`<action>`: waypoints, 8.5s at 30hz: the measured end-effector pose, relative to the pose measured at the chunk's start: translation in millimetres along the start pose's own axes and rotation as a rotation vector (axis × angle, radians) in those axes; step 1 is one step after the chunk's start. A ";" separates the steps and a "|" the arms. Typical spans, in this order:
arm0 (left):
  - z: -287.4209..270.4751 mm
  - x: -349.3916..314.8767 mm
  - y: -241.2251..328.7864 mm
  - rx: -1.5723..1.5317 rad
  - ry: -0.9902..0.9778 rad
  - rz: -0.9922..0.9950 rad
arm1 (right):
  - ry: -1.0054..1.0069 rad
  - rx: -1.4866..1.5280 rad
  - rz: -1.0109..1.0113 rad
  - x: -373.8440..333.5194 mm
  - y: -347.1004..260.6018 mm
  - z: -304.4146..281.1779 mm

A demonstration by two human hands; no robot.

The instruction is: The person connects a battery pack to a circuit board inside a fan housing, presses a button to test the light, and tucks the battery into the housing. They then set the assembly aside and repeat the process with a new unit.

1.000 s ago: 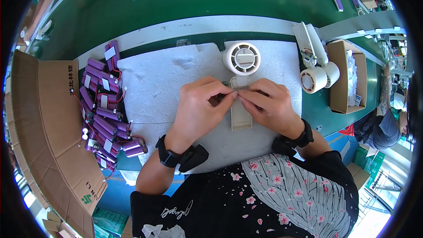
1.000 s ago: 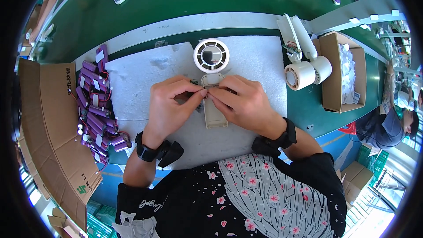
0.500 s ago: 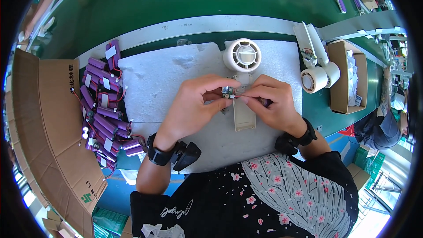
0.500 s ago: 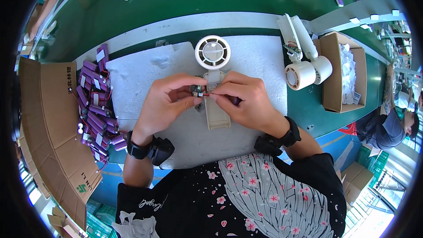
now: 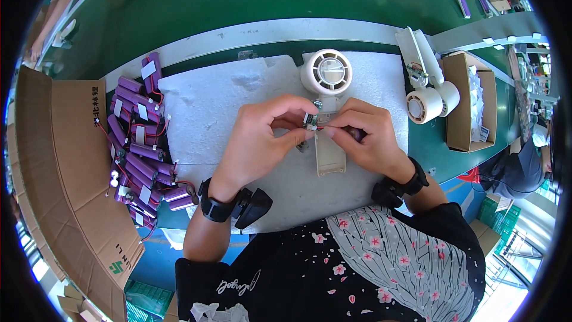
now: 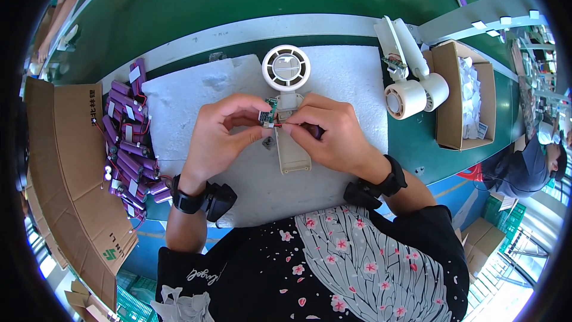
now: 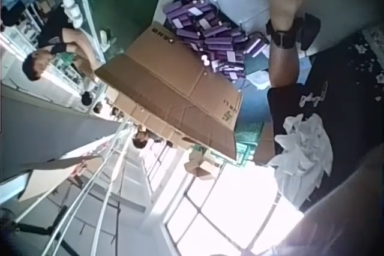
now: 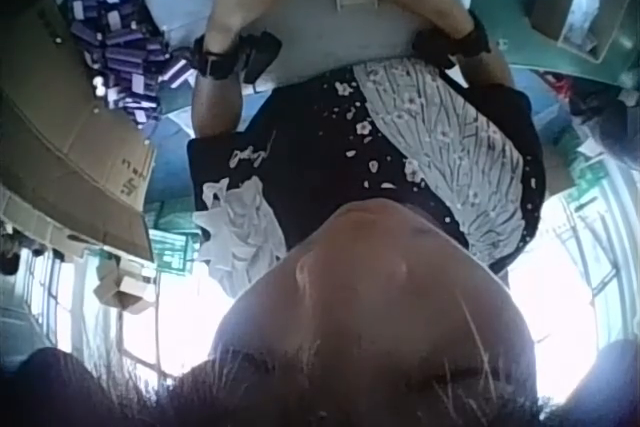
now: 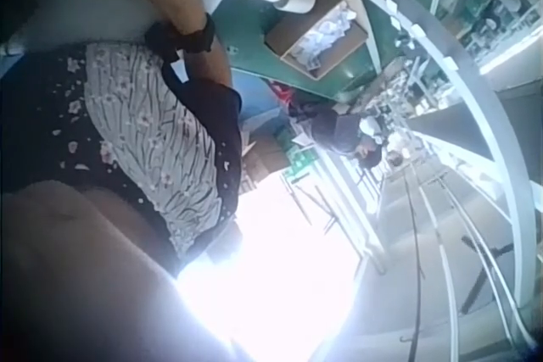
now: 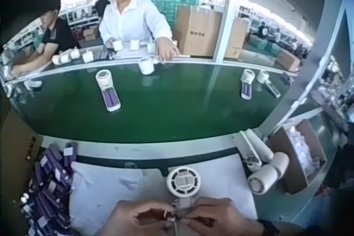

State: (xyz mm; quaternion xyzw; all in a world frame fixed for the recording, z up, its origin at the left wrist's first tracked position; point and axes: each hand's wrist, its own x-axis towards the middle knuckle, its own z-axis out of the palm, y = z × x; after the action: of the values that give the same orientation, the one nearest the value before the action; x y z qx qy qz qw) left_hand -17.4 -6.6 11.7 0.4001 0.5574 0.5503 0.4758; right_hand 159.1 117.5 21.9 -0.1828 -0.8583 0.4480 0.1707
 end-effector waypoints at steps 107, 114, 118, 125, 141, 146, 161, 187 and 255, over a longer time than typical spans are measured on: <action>43.1 -3.9 -8.6 0.377 0.192 0.134 | 0.046 -0.199 -0.031 -1.1 -5.2 -3.9; 42.7 -2.4 -7.7 0.402 0.223 0.103 | 0.107 -0.260 -0.043 -0.8 -3.7 1.7; 43.5 -2.0 -11.0 0.393 0.243 0.090 | 0.138 -0.256 -0.078 0.0 -2.6 2.8; 41.9 -2.7 -10.1 0.368 0.220 0.025 | 0.157 -0.297 -0.124 -0.8 -2.0 3.2; 28.7 -1.4 -6.0 0.320 0.109 0.176 | 0.176 -0.259 -0.019 0.8 -4.9 3.8; 27.4 -1.1 -3.4 0.326 0.079 0.142 | 0.164 -0.247 0.042 1.5 -8.1 3.9; 22.4 3.6 -4.2 0.317 0.070 0.176 | 0.144 -0.131 0.151 3.1 -9.7 3.6; 3.3 4.2 0.2 0.366 0.058 0.148 | -0.261 0.157 0.350 9.0 -17.4 -44.0; 11.4 5.3 -13.2 0.292 0.147 0.132 | -0.105 -0.739 -0.144 -7.3 -9.9 -47.3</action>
State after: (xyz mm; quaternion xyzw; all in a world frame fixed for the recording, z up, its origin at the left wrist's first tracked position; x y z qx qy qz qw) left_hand -6.4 0.2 -1.2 0.4594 0.6372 0.5212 0.3336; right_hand 185.5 142.2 54.7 -0.1479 -0.9803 0.1038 0.0800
